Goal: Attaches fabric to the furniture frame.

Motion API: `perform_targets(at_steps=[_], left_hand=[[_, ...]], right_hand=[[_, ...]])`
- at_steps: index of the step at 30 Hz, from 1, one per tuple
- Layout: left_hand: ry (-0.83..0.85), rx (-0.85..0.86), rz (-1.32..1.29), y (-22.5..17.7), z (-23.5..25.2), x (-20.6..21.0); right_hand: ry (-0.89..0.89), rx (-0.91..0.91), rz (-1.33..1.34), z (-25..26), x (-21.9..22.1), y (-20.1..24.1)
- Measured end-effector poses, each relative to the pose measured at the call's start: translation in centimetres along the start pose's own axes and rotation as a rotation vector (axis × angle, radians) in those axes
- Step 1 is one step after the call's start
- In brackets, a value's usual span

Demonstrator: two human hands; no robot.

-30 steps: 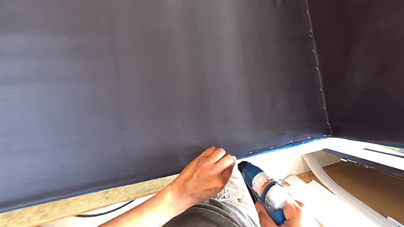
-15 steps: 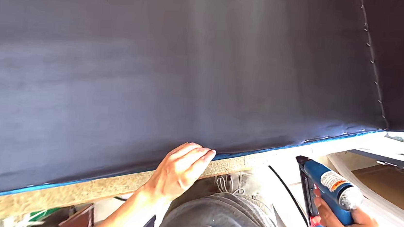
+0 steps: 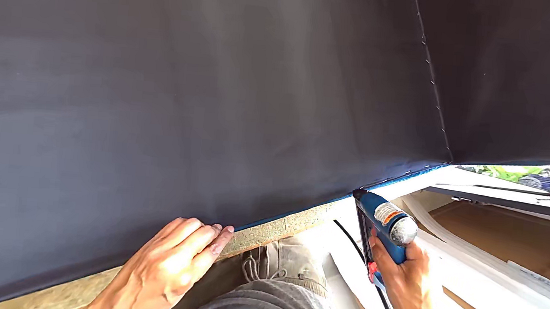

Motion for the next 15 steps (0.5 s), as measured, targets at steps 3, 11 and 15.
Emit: perform_targets(at_steps=[3, 11, 15], left_hand=[[0.020, -0.006, 0.008, -0.1, 0.2, 0.2], [0.006, -0.031, 0.007, -0.2, -0.3, 0.3], [-0.023, -0.064, 0.129, -1.1, -1.2, 0.1]], right_hand=[[0.022, -0.016, -0.033, 0.2, 0.7, 0.0], [0.083, -0.051, 0.066, -1.2, 4.1, 4.0], [0.130, -0.080, 0.094, -1.9, 5.5, 7.2]])
Point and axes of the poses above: each hand's wrist, its own z-axis towards the middle knuckle, its own x-axis out of the palm, y = z × x, the point moved 8 cm from there along z, towards the middle knuckle, and after that the axes turned 9 degrees about -x, right-handed, at the moved point
